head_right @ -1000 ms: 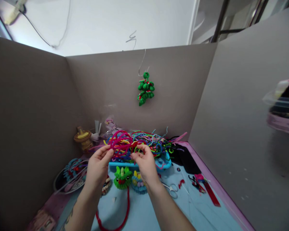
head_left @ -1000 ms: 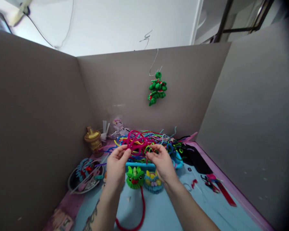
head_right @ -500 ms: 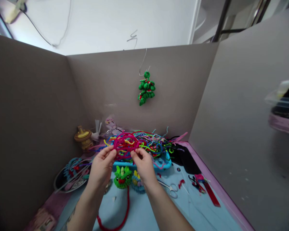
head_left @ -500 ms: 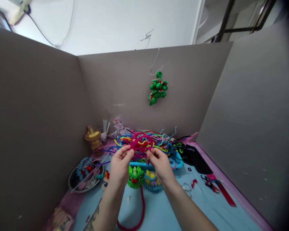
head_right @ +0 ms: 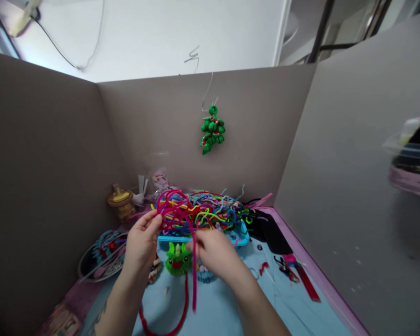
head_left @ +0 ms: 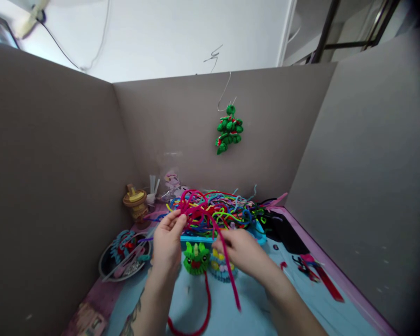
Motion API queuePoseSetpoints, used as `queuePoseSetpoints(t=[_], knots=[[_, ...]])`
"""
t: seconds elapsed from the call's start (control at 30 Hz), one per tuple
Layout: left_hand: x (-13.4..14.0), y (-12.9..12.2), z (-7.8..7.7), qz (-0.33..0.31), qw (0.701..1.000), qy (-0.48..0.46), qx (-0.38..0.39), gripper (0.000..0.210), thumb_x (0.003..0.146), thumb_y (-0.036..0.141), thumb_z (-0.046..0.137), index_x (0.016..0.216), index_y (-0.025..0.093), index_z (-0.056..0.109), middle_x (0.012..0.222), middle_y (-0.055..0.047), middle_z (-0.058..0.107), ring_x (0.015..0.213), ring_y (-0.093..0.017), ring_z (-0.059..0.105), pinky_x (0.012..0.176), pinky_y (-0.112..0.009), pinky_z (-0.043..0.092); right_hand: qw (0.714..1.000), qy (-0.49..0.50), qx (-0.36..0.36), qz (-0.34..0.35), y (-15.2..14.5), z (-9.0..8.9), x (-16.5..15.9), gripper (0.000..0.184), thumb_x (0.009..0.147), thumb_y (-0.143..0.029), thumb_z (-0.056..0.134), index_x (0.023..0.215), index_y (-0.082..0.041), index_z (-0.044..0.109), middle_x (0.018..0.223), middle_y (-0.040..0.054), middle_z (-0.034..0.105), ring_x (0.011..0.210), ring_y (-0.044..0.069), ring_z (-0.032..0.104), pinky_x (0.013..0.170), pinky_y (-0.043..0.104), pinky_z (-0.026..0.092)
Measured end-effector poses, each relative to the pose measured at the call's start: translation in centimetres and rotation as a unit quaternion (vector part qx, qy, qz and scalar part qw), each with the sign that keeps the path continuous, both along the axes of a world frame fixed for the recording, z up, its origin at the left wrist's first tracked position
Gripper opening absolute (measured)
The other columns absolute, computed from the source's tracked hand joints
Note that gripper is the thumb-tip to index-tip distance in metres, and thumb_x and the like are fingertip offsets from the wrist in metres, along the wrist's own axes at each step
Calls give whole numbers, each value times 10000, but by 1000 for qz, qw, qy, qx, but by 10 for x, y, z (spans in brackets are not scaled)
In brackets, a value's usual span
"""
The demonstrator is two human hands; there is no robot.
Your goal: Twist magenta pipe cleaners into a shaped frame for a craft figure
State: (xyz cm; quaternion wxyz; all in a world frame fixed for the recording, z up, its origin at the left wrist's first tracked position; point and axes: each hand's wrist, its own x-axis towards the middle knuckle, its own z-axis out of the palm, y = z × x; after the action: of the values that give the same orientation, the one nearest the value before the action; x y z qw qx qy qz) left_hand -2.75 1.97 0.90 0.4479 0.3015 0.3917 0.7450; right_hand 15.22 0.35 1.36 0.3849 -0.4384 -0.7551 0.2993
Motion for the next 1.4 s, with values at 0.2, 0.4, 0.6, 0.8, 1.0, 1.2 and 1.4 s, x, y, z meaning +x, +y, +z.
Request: queuePoseSetpoints(t=[0.2, 0.4, 0.6, 0.8, 1.0, 1.2, 1.4], knots=[[7, -5, -5, -68, 993, 92, -21, 361, 579, 277, 763, 897, 140, 661, 727, -23, 691, 654, -116, 612, 645, -221, 456, 952, 94, 229, -180, 1, 5, -3, 143, 809, -241, 517, 917, -196, 599, 864, 51, 609, 800, 180, 549, 696, 282, 437], [14, -11, -3, -128, 990, 54, -11, 309, 623, 274, 739, 902, 155, 680, 847, -50, 704, 769, -150, 630, 750, -261, 467, 974, 113, 165, -106, 6, -3, -15, 135, 812, -235, 535, 716, -202, 624, 727, 18, 617, 687, 149, 555, 652, 263, 442], [24, -15, -1, -138, 989, 45, -10, 272, 603, 263, 752, 847, 155, 695, 778, -41, 707, 701, -131, 625, 690, -235, 478, 960, 246, 56, -119, 8, -14, -31, 108, 738, -281, 622, 730, -186, 673, 770, 35, 649, 746, 172, 576, 662, 276, 460], [28, -16, -3, -125, 986, 103, -27, 252, 597, 261, 753, 813, 141, 704, 739, -45, 708, 669, -133, 621, 677, -237, 478, 887, 446, -101, -63, 13, -19, -41, 145, 639, -277, 708, 711, -163, 657, 711, 2, 641, 675, 141, 566, 660, 273, 456], [27, -19, 0, -119, 978, 170, -31, 211, 605, 260, 734, 780, 144, 710, 746, -50, 708, 688, -155, 627, 692, -256, 479, 828, 537, -162, -15, 15, -21, -43, 197, 597, -245, 744, 759, -180, 653, 734, -10, 652, 733, 141, 576, 731, 283, 446], [29, -20, 2, -134, 973, 188, -30, 209, 619, 267, 723, 786, 142, 710, 758, -59, 707, 702, -161, 623, 696, -261, 477, 792, 591, -153, 1, 12, -14, -45, 218, 575, -165, 738, 754, -215, 623, 738, -47, 633, 721, 110, 566, 717, 235, 436], [30, -19, -1, -142, 982, 122, -37, 243, 598, 281, 744, 802, 154, 706, 755, -41, 696, 673, -132, 614, 681, -239, 465, 755, 627, -190, -41, 15, -17, -45, 208, 607, -282, 733, 750, -191, 611, 756, -11, 631, 668, 124, 559, 606, 236, 436]])
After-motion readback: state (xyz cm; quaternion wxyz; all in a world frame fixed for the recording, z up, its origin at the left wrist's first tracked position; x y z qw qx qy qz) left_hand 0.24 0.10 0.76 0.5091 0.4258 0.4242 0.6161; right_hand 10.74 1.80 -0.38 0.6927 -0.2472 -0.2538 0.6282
